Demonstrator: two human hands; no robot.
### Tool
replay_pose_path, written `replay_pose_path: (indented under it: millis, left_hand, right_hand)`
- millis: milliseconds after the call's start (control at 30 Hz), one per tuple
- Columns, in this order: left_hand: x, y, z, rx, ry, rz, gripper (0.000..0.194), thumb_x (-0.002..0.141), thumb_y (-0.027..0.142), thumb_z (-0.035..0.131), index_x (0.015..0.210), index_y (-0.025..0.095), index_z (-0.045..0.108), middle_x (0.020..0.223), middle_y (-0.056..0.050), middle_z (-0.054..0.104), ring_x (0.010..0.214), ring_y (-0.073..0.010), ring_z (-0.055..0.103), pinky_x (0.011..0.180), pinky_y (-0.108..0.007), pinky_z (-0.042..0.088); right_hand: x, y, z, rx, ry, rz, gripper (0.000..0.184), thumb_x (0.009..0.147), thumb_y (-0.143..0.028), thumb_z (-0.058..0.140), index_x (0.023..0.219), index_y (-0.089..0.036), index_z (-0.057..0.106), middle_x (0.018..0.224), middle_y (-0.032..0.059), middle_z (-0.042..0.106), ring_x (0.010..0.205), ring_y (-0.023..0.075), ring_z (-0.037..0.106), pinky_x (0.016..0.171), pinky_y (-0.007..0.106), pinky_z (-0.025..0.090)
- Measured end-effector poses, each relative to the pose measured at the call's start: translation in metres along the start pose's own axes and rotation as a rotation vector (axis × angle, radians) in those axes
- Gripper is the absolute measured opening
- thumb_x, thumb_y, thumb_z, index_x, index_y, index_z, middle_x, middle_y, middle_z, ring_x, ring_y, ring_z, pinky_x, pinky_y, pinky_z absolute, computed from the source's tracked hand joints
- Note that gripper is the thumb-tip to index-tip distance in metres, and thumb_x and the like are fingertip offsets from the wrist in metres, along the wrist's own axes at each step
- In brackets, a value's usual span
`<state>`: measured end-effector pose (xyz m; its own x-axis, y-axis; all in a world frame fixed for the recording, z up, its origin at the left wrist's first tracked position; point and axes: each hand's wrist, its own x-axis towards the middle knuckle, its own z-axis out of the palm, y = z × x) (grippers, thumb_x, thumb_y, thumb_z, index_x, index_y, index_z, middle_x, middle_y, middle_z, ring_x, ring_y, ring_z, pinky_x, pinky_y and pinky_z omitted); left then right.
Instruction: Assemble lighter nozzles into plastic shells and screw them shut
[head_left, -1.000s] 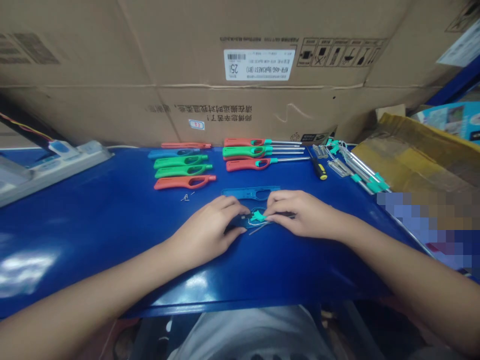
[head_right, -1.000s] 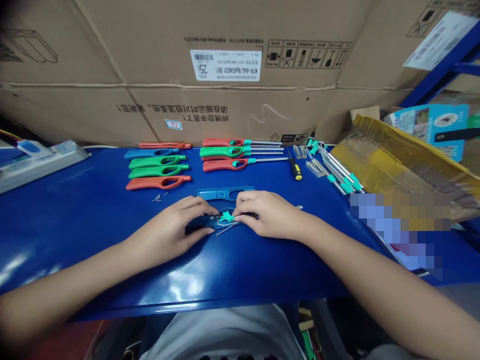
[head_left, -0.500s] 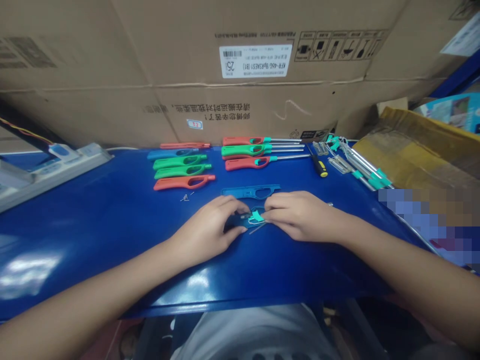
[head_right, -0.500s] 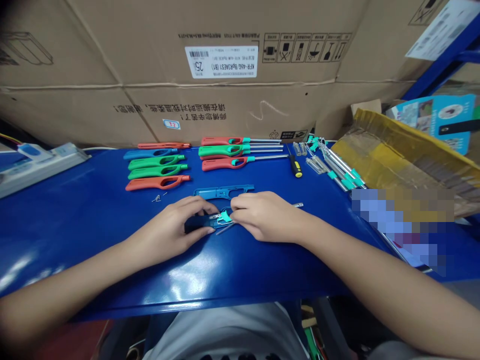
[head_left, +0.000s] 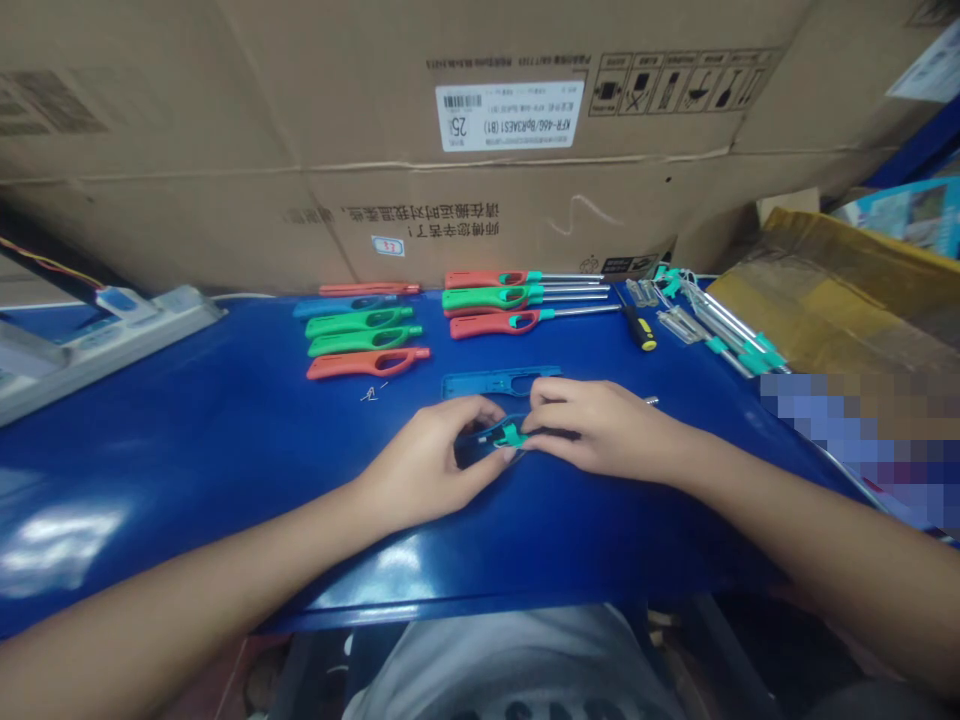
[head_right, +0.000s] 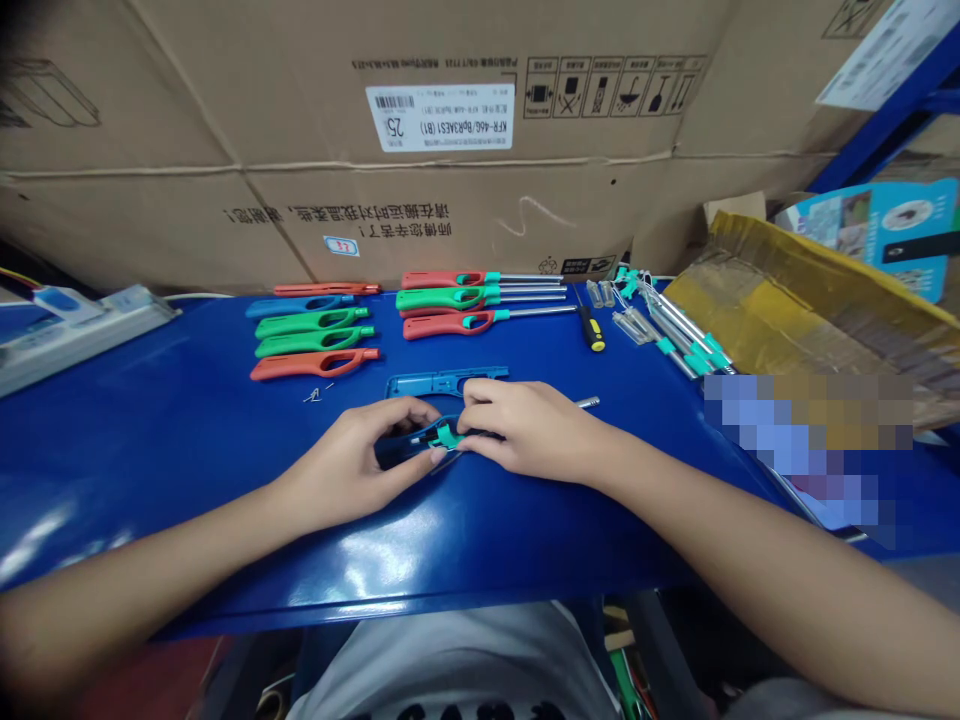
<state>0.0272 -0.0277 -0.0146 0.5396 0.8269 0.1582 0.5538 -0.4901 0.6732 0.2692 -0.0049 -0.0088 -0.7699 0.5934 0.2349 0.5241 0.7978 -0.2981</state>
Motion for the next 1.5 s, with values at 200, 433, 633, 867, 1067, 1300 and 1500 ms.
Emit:
replay_pose_path:
  millis: [200,433,633,867,1067,1300,1500]
  left_hand:
    - [0.003,-0.003,0.005,-0.013,0.027,-0.021,0.014,0.096,0.031,0.061,0.1,0.019,0.066,0.095,-0.002,0.072,0.083,-0.0166,0.065,0.075,-0.03,0.05]
    - [0.004,-0.003,0.002,-0.048,0.044,-0.042,0.012,0.092,0.028,0.064,0.098,0.019,0.067,0.092,-0.002,0.073,0.081,-0.0164,0.066,0.073,-0.029,0.051]
    - [0.005,-0.004,0.002,-0.032,0.039,-0.068,0.015,0.092,0.032,0.065,0.097,0.019,0.067,0.09,-0.002,0.072,0.079,-0.0163,0.066,0.07,-0.028,0.05]
    - [0.004,-0.006,0.001,0.227,0.036,0.016,0.02,0.097,0.037,0.059,0.103,0.02,0.067,0.097,-0.005,0.069,0.094,-0.0227,0.063,0.079,-0.035,0.051]
    - [0.006,-0.007,-0.005,0.331,0.036,0.086,0.031,0.101,0.041,0.051,0.112,0.02,0.071,0.105,-0.007,0.068,0.098,-0.024,0.064,0.088,-0.039,0.052]
    - [0.005,-0.008,-0.009,0.187,0.02,0.063,0.028,0.092,0.032,0.065,0.117,0.022,0.072,0.103,-0.006,0.071,0.093,-0.0216,0.066,0.077,-0.033,0.054]
    - [0.009,-0.011,-0.009,0.032,0.004,0.003,0.023,0.088,0.031,0.072,0.109,0.022,0.077,0.101,-0.005,0.073,0.082,-0.0166,0.067,0.074,-0.029,0.053]
  right_hand:
    - [0.0,0.0,0.0,-0.016,-0.025,-0.015,0.021,0.099,-0.035,0.058,0.098,-0.019,0.071,0.097,0.0056,0.063,0.078,0.0153,0.06,0.064,0.025,0.041]
    - [-0.003,0.004,-0.012,0.036,-0.117,-0.041,0.018,0.098,-0.03,0.057,0.109,-0.02,0.068,0.101,0.0061,0.064,0.084,0.0167,0.062,0.069,0.026,0.045]
    - [-0.003,0.006,-0.014,0.039,-0.113,0.003,0.017,0.097,-0.031,0.059,0.111,-0.021,0.063,0.108,0.0056,0.065,0.084,0.0163,0.062,0.068,0.027,0.044]
    - [-0.002,0.006,-0.014,-0.076,-0.157,-0.024,0.013,0.098,-0.031,0.058,0.104,-0.022,0.064,0.108,0.0047,0.064,0.082,0.0165,0.061,0.068,0.028,0.042]
    - [0.0,0.006,-0.015,-0.051,-0.172,-0.014,0.012,0.099,-0.029,0.055,0.098,-0.022,0.065,0.105,0.0039,0.064,0.08,0.0156,0.061,0.068,0.027,0.043]
    - [-0.001,0.007,-0.016,0.037,-0.137,-0.003,0.007,0.096,-0.025,0.057,0.098,-0.021,0.063,0.105,0.004,0.065,0.082,0.0154,0.061,0.069,0.027,0.043]
    - [-0.003,0.002,-0.017,0.09,-0.119,-0.039,0.007,0.091,-0.02,0.057,0.096,-0.021,0.062,0.1,0.0029,0.066,0.081,0.015,0.059,0.069,0.026,0.041]
